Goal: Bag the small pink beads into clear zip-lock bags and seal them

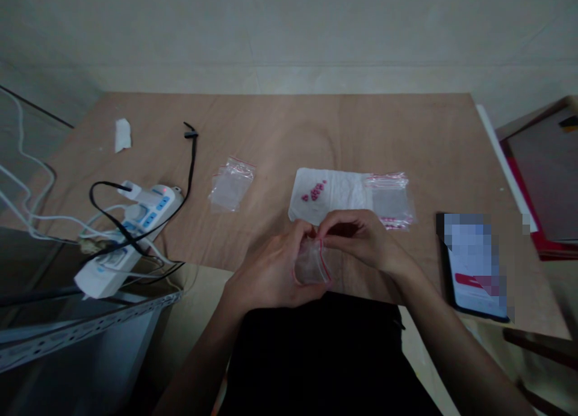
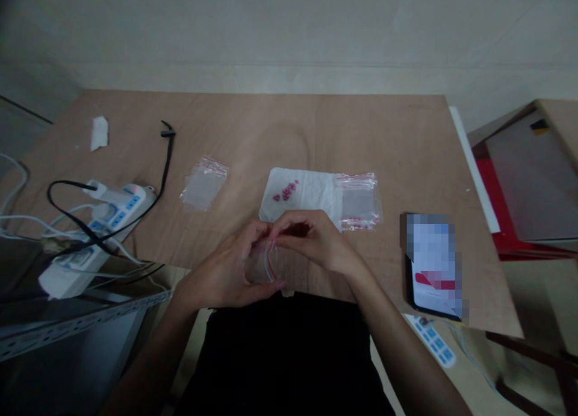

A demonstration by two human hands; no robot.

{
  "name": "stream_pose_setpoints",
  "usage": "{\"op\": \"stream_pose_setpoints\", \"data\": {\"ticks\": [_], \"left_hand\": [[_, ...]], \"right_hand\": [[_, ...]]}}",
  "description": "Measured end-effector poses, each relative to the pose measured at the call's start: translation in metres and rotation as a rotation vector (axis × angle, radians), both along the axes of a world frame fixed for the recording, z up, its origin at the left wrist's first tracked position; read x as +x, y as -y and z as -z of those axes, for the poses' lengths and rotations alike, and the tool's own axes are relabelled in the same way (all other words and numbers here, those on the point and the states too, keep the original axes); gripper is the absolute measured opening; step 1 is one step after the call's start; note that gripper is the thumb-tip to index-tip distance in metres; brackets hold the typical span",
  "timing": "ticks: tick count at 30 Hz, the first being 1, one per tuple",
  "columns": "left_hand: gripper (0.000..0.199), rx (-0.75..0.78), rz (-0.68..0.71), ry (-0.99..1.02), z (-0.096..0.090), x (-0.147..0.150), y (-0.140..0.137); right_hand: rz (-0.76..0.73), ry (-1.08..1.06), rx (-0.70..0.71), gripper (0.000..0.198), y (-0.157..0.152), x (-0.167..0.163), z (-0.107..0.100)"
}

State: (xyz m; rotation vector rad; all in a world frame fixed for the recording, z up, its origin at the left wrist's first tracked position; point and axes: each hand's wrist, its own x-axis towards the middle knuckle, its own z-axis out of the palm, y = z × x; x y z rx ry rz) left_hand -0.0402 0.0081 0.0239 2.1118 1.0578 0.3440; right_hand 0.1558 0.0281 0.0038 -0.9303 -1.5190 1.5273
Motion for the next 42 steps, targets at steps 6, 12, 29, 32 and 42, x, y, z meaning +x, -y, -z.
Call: {"op": "stream_pose_setpoints", "data": {"ticks": [6,12,29,32,42], "left_hand": [[0.058,0.009,-0.022,-0.076,0.000,0.000,0.000],[0.055,0.022,-0.083,-0.072,0.002,-0.004,-0.002],[0.051,0.250,-0.058,-0.174,-0.001,0.011,0.001],[0.043,0.240,-0.089,-0.186,0.003,0.014,0.003],[0.024,0.369,-0.199,-0.164,0.019,0.011,0.007]], "right_hand": [[0.086,0.254,0.096,0.014,0.002,-0.001,0.000],[0.182,0.382,0.269,0.011,0.017,0.002,-0.009],[-0.018,0.463,0.190,0.032,0.026,-0.002,-0.007],[-0.015,0.493,0.246,0.024,0.028,-0.002,-0.008],[0.085,0.181,0.214,0.016,0.032,-0.016,-0.001]]}}
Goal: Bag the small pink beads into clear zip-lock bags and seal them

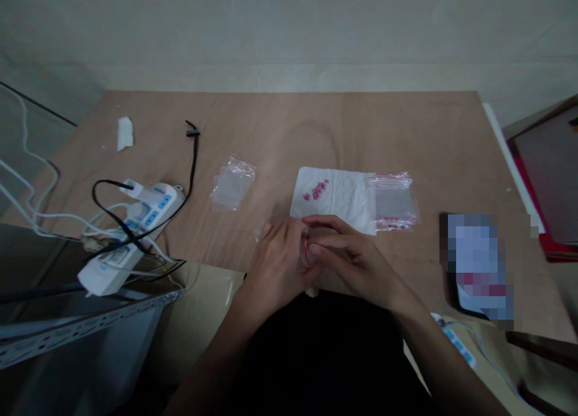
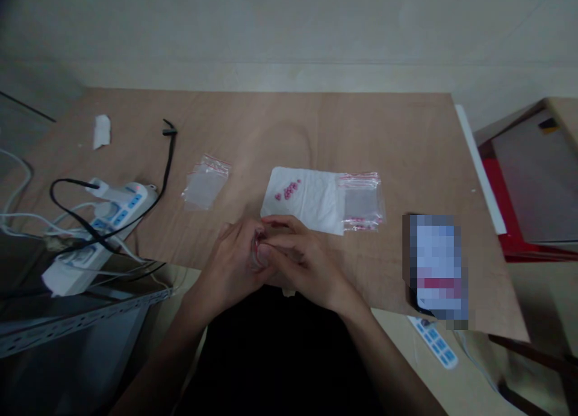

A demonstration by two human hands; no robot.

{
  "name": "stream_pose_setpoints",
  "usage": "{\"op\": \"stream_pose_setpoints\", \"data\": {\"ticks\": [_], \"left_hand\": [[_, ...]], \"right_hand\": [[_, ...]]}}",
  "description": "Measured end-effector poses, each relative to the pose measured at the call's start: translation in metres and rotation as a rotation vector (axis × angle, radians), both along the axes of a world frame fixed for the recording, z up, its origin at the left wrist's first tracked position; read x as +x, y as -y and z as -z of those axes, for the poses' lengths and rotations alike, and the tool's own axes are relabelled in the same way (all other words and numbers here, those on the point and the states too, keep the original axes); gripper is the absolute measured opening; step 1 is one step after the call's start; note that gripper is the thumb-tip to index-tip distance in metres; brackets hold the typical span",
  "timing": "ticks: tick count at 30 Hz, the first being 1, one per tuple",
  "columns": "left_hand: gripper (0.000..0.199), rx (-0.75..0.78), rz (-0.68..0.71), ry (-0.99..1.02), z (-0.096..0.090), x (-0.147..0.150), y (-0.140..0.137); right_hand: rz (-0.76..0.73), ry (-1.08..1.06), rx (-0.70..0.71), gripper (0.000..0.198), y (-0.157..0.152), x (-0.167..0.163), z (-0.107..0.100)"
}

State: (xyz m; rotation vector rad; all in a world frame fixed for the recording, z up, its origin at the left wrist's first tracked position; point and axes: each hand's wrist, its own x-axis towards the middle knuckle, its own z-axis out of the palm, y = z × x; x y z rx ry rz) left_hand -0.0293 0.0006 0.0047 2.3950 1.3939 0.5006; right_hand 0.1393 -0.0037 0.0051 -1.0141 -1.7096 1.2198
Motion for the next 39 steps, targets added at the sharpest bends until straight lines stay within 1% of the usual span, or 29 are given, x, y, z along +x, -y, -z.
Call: {"op": "stream_pose_setpoints", "data": {"ticks": [2,4,8,13,15,19,21,25,28,30,31,33,35,36,39], "left_hand": [[0.023,0.027,-0.014,0.009,0.001,0.000,-0.001],[0.022,0.046,-0.022,0.013,0.002,0.000,-0.001],[0.027,0.095,-0.026,0.039,0.002,0.000,-0.002],[0.027,0.138,0.018,0.056,-0.001,0.000,-0.002],[0.028,0.157,0.024,0.062,-0.002,0.000,-0.002],[0.025,0.226,-0.025,0.005,-0.002,0.001,-0.001],[0.023,0.271,-0.049,-0.032,-0.001,0.001,-0.001],[0.026,0.339,-0.075,0.004,0.001,0.001,-0.001],[0.038,0.326,-0.013,0.090,-0.003,-0.004,-0.002],[0.047,0.272,0.061,0.195,-0.006,-0.009,-0.003],[0.048,0.243,0.091,0.257,-0.008,-0.012,-0.003],[0.038,0.214,0.101,0.369,-0.010,-0.015,-0.004],[0.023,0.245,0.075,0.447,-0.010,-0.017,-0.003],[0.019,0.272,0.068,0.460,-0.010,-0.018,-0.003],[0.020,0.356,0.073,0.392,-0.012,-0.020,-0.002]], "right_hand": [[0.044,-0.020,-0.020,0.010,0.003,-0.004,0.001],[0.083,-0.025,-0.010,0.008,0.004,-0.007,0.002],[0.117,-0.063,0.023,0.019,0.002,-0.007,0.001],[0.105,0.019,0.056,0.015,0.000,-0.006,0.001],[0.124,0.031,0.066,0.016,0.001,-0.008,0.000],[0.202,-0.047,0.050,0.018,0.003,-0.013,-0.007],[0.259,-0.089,0.033,0.013,0.004,-0.017,-0.009],[0.368,-0.097,0.032,0.009,0.005,-0.024,-0.011],[0.400,-0.060,0.079,0.009,0.006,-0.024,-0.012],[0.406,-0.008,0.132,0.009,0.007,-0.021,-0.012],[0.405,0.026,0.164,0.009,0.008,-0.019,-0.012],[0.390,0.097,0.231,0.009,0.008,-0.015,-0.013],[0.359,0.142,0.288,0.009,0.008,-0.012,-0.014],[0.342,0.153,0.309,0.010,0.008,-0.011,-0.015],[0.326,0.191,0.371,0.014,0.007,-0.009,-0.017]]}}
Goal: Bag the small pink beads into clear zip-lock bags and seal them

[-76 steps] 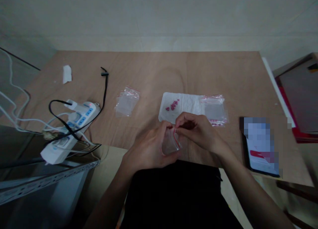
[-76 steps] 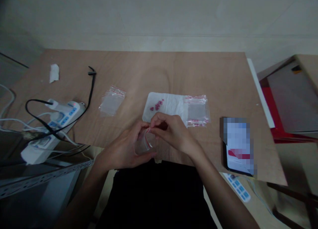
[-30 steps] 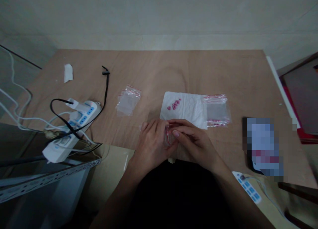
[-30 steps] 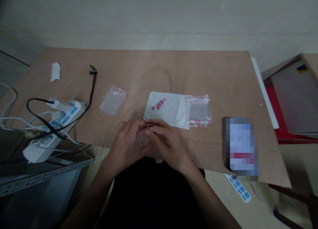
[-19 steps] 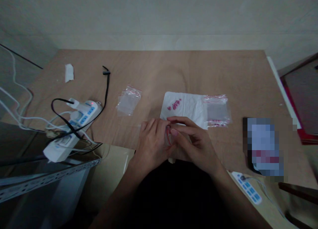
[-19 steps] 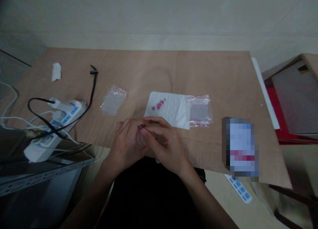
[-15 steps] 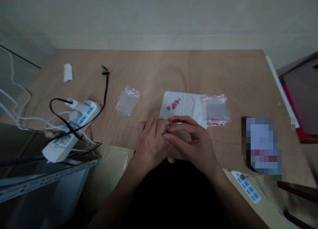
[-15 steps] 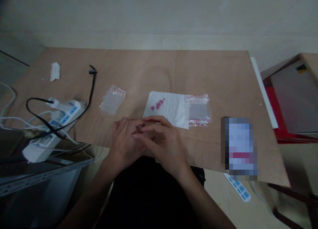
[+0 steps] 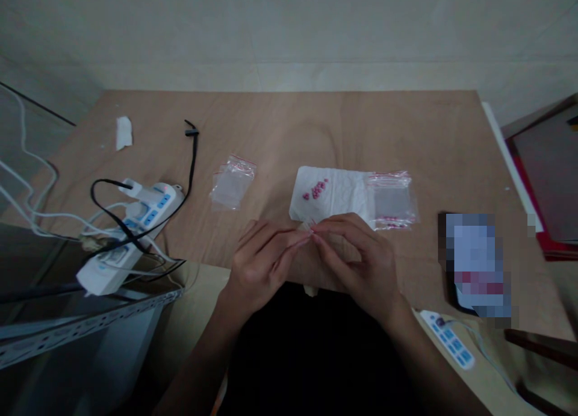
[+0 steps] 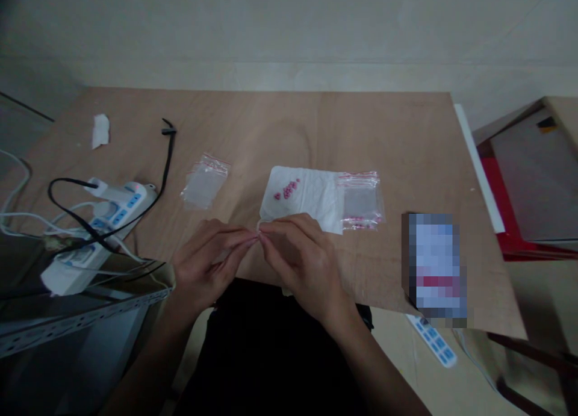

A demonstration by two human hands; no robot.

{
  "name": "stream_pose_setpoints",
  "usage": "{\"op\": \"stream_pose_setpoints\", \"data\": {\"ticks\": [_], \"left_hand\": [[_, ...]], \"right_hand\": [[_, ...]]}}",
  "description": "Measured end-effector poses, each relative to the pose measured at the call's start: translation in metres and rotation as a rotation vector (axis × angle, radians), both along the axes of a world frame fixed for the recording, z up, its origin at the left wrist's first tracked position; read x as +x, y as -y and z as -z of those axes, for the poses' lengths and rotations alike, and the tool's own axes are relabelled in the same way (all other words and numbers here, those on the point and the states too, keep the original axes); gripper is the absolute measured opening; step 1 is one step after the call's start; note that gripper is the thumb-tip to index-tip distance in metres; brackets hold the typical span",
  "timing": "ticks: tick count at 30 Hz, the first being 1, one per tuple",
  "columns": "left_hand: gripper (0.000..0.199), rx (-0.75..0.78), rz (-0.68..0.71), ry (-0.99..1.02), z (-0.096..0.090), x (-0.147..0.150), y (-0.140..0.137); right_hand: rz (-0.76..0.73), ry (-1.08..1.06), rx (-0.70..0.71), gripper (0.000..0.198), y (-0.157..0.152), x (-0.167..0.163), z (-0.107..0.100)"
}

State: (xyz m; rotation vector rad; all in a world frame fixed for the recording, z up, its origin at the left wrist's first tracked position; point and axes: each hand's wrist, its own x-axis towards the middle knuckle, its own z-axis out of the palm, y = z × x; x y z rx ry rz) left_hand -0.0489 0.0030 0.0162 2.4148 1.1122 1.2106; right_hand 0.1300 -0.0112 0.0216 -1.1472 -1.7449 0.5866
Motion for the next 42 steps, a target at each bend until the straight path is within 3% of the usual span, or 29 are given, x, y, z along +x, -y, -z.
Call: {"op": "stream_pose_setpoints", "data": {"ticks": [5,11,14,19,25,30,33,36,42], "left_hand": [[0.025,0.113,-0.045,-0.176,-0.004,-0.006,-0.001],[0.026,0.137,-0.032,-0.259,-0.004,-0.008,-0.003],[0.023,0.116,-0.037,-0.241,-0.006,-0.006,-0.002],[0.021,0.137,-0.048,-0.224,-0.010,-0.003,-0.003],[0.023,0.161,-0.061,-0.240,-0.008,-0.006,-0.003],[0.026,0.166,-0.066,-0.255,-0.007,-0.007,-0.001],[0.025,0.157,-0.071,-0.240,-0.007,-0.007,-0.001],[0.023,0.121,-0.056,-0.220,-0.008,-0.006,-0.002],[0.006,-0.117,-0.028,-0.022,-0.013,-0.004,-0.007]], "right_hand": [[0.003,0.177,0.128,0.013,-0.003,0.002,0.001],[0.056,0.378,0.227,0.013,-0.006,0.002,0.003],[0.067,0.221,0.078,0.011,-0.005,0.001,0.003],[0.035,-0.176,-0.370,0.017,-0.003,-0.001,0.003],[-0.056,-0.412,-0.551,0.011,-0.011,0.005,0.003],[-0.115,-0.508,-0.687,0.018,-0.012,0.006,0.005],[-0.111,-0.463,-0.651,0.025,-0.010,0.004,0.005],[-0.100,-0.386,-0.517,0.030,-0.010,0.003,0.008],[-0.160,-0.241,-0.223,0.020,-0.012,0.007,0.019]]}}
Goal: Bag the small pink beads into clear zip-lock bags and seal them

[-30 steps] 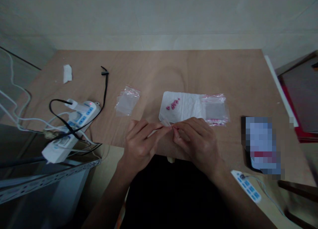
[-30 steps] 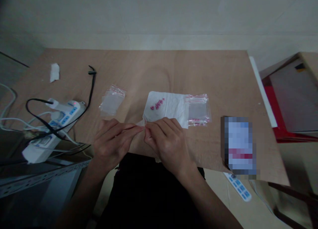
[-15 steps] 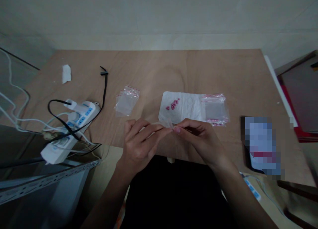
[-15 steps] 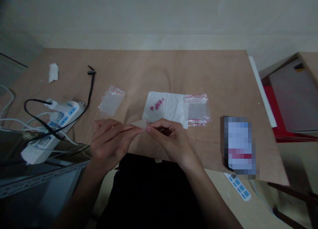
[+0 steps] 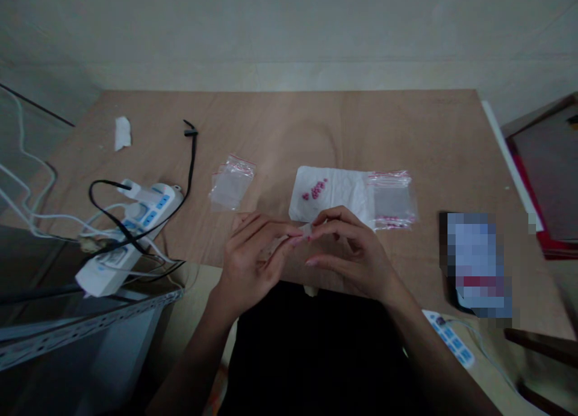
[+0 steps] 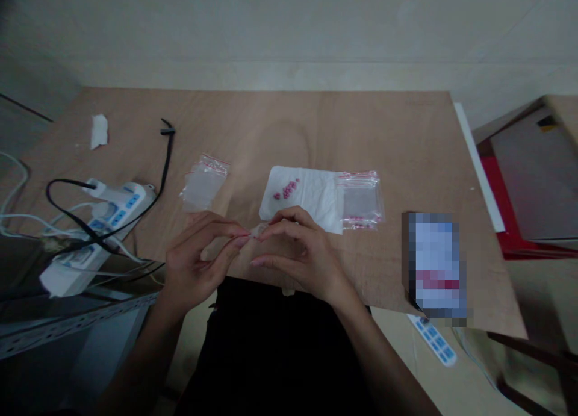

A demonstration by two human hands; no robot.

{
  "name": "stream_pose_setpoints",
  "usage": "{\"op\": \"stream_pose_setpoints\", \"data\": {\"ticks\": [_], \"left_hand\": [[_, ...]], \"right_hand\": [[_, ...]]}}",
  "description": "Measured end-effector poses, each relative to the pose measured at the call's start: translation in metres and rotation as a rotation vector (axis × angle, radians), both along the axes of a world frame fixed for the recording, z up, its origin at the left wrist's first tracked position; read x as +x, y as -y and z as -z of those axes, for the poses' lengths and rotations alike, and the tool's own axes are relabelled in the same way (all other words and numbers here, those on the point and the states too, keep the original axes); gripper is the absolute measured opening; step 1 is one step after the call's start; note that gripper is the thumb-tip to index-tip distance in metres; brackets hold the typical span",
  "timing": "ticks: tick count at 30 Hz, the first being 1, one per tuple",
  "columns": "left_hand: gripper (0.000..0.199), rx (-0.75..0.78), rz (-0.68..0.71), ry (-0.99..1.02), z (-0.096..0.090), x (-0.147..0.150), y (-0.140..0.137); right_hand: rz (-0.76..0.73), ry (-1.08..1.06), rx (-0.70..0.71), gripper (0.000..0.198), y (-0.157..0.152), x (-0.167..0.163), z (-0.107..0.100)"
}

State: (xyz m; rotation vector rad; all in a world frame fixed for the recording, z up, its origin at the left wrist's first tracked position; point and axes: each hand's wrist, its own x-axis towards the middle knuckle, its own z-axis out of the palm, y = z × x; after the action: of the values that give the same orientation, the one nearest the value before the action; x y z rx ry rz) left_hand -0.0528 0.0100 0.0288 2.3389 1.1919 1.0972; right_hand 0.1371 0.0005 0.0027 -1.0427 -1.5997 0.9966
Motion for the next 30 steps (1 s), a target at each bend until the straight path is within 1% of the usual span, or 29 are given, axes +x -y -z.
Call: {"op": "stream_pose_setpoints", "data": {"ticks": [3,6,7,9,11,13,15,18,20,22,25,27,29,30], "left_hand": [[0.005,-0.065,-0.030,0.073,0.001,0.001,0.000],[0.004,-0.130,-0.062,0.129,0.003,0.002,0.002],[0.004,-0.162,-0.073,0.149,0.004,0.001,0.003],[0.005,-0.239,-0.091,0.195,0.005,0.001,0.003],[0.006,-0.327,-0.082,0.241,0.004,0.000,0.001],[0.008,-0.430,-0.030,0.278,0.002,-0.001,-0.003],[0.011,-0.537,0.036,0.315,0.001,-0.001,-0.006],[0.014,-0.636,0.093,0.354,0.002,0.000,-0.009],[0.016,-0.657,0.121,0.350,0.006,0.002,-0.010],[0.017,-0.660,0.148,0.327,0.010,0.003,-0.011],[0.018,-0.632,0.166,0.254,0.012,0.000,-0.011],[0.021,-0.586,0.173,0.149,0.007,-0.004,-0.011],[0.024,-0.523,0.189,-0.005,-0.002,-0.007,-0.009],[0.030,-0.496,0.196,-0.089,-0.006,-0.008,-0.007]], "right_hand": [[0.004,0.058,0.069,0.002,0.001,0.001,0.000],[0.025,0.070,0.090,0.004,0.002,0.001,-0.004],[0.016,0.059,0.071,0.004,0.003,0.001,-0.005],[-0.055,0.029,-0.018,0.006,0.002,0.003,-0.008],[-0.183,0.003,-0.135,0.013,-0.001,0.007,-0.008],[-0.295,0.001,-0.201,0.017,-0.006,0.012,-0.008],[-0.313,0.017,-0.159,0.014,-0.013,0.016,-0.007],[-0.308,0.048,-0.023,0.009,-0.021,0.021,-0.005],[-0.345,0.061,0.002,0.013,-0.024,0.021,-0.004],[-0.377,0.071,-0.034,0.026,-0.024,0.020,-0.002],[-0.365,0.074,-0.083,0.040,-0.019,0.018,0.005],[-0.337,0.078,-0.081,0.042,-0.016,0.017,0.010],[-0.316,0.105,-0.064,0.041,-0.014,0.017,0.013],[-0.312,0.128,-0.056,0.042,-0.014,0.018,0.013]]}}
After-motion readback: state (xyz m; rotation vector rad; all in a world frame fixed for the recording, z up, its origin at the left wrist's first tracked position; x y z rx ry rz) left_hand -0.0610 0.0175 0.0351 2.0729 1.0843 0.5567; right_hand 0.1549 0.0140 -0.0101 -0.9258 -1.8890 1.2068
